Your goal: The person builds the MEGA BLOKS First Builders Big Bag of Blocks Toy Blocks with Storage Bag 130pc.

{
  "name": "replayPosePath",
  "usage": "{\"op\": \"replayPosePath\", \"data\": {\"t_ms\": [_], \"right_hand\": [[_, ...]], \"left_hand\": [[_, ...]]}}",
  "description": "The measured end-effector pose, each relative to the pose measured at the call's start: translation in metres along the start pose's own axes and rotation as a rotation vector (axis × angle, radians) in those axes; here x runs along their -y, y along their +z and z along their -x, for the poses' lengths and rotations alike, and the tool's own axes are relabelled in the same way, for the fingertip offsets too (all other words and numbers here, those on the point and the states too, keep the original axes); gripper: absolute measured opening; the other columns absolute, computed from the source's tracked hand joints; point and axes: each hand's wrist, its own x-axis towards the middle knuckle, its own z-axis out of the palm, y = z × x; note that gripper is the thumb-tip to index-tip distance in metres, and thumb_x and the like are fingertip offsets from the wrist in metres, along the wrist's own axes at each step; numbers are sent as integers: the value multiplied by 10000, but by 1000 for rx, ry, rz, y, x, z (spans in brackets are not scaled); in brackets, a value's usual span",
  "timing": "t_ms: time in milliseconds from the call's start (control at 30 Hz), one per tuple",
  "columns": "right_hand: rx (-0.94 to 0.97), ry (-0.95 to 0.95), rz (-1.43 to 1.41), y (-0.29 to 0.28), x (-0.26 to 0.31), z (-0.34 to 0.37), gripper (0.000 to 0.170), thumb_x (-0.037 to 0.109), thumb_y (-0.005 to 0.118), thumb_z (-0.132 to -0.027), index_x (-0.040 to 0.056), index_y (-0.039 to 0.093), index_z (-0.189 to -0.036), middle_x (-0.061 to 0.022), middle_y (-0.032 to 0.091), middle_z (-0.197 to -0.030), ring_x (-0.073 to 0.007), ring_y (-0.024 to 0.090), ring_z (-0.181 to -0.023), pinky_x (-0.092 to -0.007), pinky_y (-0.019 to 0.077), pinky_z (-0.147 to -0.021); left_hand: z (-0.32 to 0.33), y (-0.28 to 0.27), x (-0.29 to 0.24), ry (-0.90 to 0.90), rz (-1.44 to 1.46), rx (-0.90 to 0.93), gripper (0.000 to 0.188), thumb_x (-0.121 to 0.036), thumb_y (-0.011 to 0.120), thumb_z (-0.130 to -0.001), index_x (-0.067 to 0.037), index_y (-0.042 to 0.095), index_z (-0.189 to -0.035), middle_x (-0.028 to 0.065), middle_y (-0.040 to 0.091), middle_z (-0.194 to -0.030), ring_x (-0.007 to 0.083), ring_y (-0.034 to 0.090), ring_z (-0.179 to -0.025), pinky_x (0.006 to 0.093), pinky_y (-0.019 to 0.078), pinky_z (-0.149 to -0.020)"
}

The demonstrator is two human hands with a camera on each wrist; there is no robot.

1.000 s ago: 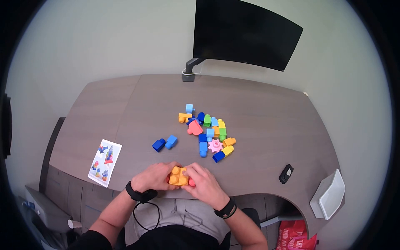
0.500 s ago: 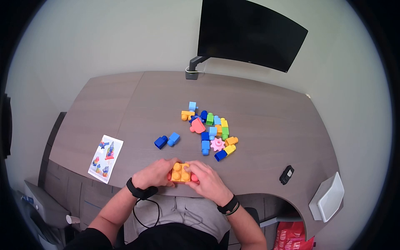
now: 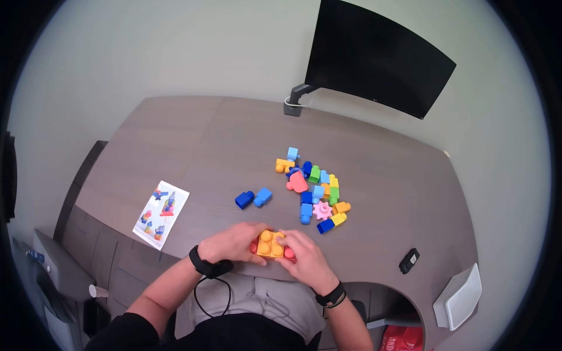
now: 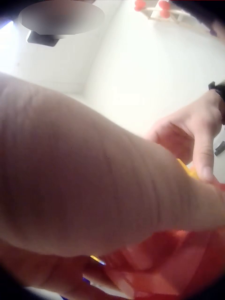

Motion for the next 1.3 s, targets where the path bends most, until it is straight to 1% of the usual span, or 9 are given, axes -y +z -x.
{"op": "replayPosePath", "data": {"t_ms": [100,200,300,600,700,900,1000,1100,1300], "right_hand": [[4,2,10,-3,2,-3,482,76,936,-846,30,677,-1250,-184,724,-1384,-424,697,-1289,-491,587,-1076],[1,9,11,-2,0,-3,487,64,941,-837,22,675,-1242,-183,724,-1382,-424,698,-1288,-491,588,-1073],[-7,14,4,1,2,-1,496,54,943,-830,18,673,-1244,-186,723,-1389,-426,697,-1292,-491,588,-1076],[-8,3,3,2,0,0,507,55,943,-832,17,671,-1258,-201,722,-1420,-435,691,-1307,-485,584,-1095],[-14,-3,11,4,-3,3,508,75,944,-839,25,675,-1267,-200,721,-1434,-429,678,-1333,-489,572,-1114],[-17,-20,42,0,-5,0,515,93,963,-846,30,673,-1267,-183,734,-1464,-415,680,-1348,-477,565,-1142],[-13,-22,43,1,-6,0,515,105,960,-852,36,665,-1270,-183,730,-1475,-414,675,-1343,-484,559,-1142],[-11,-10,48,1,-5,2,515,123,952,-865,42,661,-1282,-183,725,-1484,-414,668,-1346,-491,551,-1146],[-44,-1,60,-5,6,2,587,116,909,-884,53,660,-1412,-165,697,-1479,-416,646,-1360,-506,516,-1167]], "left_hand": [[-4,-2,-4,63,-61,-63,700,-282,994,-794,5,726,-1373,232,797,-1188,464,757,-1147,519,621,-982],[-3,0,-9,-53,-29,-46,632,-290,981,-796,-7,765,-1319,218,819,-1123,445,782,-1073,519,634,-935],[-2,2,-8,-123,-23,-34,699,-343,982,-800,-29,759,-1384,218,822,-1104,444,782,-1028,498,635,-911],[-1,6,-5,-160,-110,-18,762,-414,978,-804,-78,724,-1439,182,830,-1128,420,792,-1064,504,636,-925],[-2,6,-3,-152,-22,-4,740,-388,984,-808,-66,728,-1423,181,827,-1135,427,792,-1057,501,635,-931],[0,5,17,20,25,-6,905,-352,1025,-807,-38,623,-1554,239,786,-1288,437,762,-1183,473,612,-1013],[6,-16,19,-19,57,33,1013,-361,1046,-793,-40,562,-1622,231,775,-1367,402,755,-1258,467,598,-1064],[6,-28,28,72,141,36,1024,-354,1058,-782,-38,569,-1624,200,784,-1394,358,763,-1280,477,599,-1083],[2,-29,18,20,144,40,908,-354,1037,-814,-62,635,-1573,158,800,-1383,310,778,-1262,455,613,-1051]]}}
